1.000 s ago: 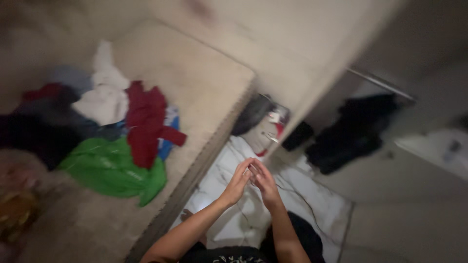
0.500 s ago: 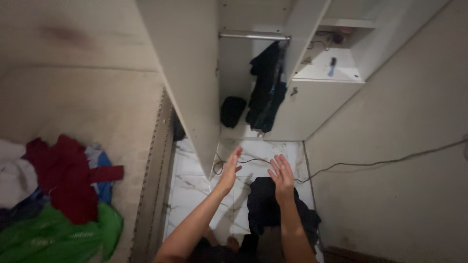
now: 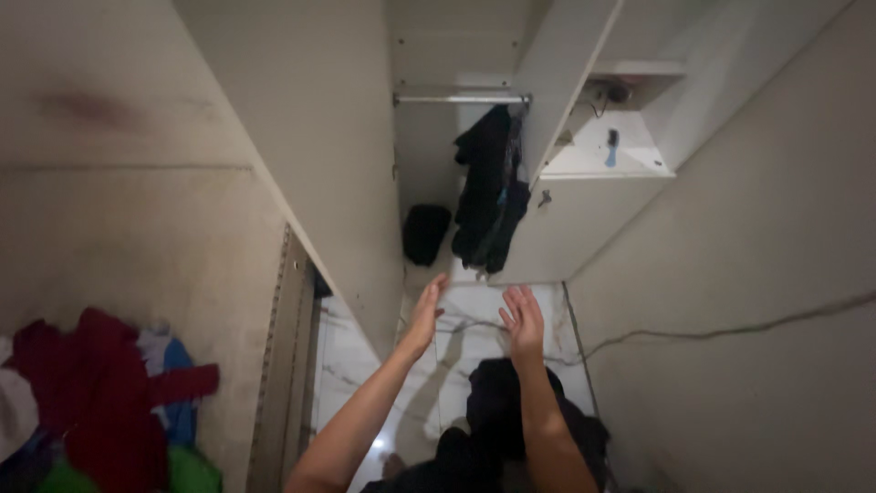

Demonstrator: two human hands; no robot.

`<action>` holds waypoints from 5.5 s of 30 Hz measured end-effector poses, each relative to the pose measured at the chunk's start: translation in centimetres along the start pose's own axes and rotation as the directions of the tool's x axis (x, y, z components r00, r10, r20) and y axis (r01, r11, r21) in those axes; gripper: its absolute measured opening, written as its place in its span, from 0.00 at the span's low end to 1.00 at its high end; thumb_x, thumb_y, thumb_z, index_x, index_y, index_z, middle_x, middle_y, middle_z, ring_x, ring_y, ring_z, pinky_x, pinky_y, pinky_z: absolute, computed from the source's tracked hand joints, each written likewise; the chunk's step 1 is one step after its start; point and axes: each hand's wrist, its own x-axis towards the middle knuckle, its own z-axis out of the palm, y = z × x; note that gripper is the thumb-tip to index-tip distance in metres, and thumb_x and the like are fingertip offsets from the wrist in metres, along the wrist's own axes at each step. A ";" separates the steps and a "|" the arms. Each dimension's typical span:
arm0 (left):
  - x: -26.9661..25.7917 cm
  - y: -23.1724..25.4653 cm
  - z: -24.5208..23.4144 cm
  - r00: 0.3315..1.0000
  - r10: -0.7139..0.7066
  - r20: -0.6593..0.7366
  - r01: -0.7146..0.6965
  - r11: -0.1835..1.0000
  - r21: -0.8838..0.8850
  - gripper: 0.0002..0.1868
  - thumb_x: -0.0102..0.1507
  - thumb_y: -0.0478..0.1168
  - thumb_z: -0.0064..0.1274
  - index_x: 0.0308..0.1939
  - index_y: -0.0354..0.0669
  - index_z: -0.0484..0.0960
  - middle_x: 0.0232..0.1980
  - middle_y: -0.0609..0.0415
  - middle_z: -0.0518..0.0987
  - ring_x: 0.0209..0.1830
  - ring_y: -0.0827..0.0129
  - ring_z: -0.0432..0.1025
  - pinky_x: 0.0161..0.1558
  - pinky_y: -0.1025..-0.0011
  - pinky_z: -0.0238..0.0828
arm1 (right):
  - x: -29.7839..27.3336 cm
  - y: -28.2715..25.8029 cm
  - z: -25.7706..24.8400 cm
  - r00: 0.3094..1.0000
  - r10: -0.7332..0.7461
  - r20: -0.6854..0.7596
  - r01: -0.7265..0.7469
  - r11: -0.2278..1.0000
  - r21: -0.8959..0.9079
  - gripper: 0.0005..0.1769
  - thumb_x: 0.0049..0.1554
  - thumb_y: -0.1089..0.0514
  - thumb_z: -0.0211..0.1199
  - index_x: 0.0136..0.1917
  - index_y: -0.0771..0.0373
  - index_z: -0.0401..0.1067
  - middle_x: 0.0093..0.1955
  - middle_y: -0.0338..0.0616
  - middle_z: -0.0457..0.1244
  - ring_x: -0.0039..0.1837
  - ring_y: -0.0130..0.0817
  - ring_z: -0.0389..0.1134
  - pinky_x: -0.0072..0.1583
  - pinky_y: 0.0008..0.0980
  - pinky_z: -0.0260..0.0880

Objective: The person removes clothes from hangers in a closet and places them on a nearby bed. The person handles shirts and pants one at a time, taking them off the hangers and dropping them onto the bed.

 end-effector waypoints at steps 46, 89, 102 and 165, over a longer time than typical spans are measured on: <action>27.1 -0.3 -0.4 0.879 -0.418 -0.229 0.433 0.901 0.016 0.48 0.62 0.74 0.16 0.78 0.57 0.59 0.78 0.60 0.65 0.79 0.63 0.54 0.74 0.57 0.47 | 45.4 11.1 4.6 0.935 -0.305 0.183 0.268 0.266 -0.926 0.24 0.62 0.55 0.49 0.52 0.84 0.70 0.56 0.83 0.62 0.63 0.77 0.61 0.70 0.59 0.57; 4.2 5.1 -3.9 0.978 -0.201 0.063 0.169 0.928 0.332 0.38 0.63 0.37 0.43 0.79 0.45 0.58 0.69 0.42 0.73 0.66 0.60 0.67 0.65 0.69 0.61 | 26.4 1.6 8.2 0.954 -0.220 0.202 0.293 0.817 -0.496 0.33 0.70 0.44 0.48 0.79 0.67 0.55 0.81 0.52 0.52 0.80 0.43 0.52 0.76 0.37 0.49; -22.0 -0.8 -19.2 0.968 -0.172 0.181 0.113 0.949 0.295 0.28 0.58 0.30 0.47 0.64 0.35 0.75 0.59 0.49 0.79 0.59 0.66 0.70 0.61 0.68 0.67 | 8.5 6.5 10.6 0.360 0.756 0.547 -0.196 0.635 -0.748 0.24 0.63 0.50 0.56 0.64 0.70 0.72 0.53 0.47 0.68 0.50 0.38 0.67 0.53 0.41 0.69; -34.9 19.9 -76.0 0.052 0.459 -0.887 -0.340 0.843 0.416 0.38 0.71 0.55 0.45 0.77 0.33 0.59 0.79 0.38 0.61 0.80 0.56 0.55 0.76 0.67 0.48 | -33.6 35.6 94.6 0.212 0.258 0.943 0.102 0.953 -0.284 0.23 0.65 0.51 0.54 0.64 0.72 0.70 0.55 0.55 0.69 0.54 0.42 0.70 0.54 0.40 0.71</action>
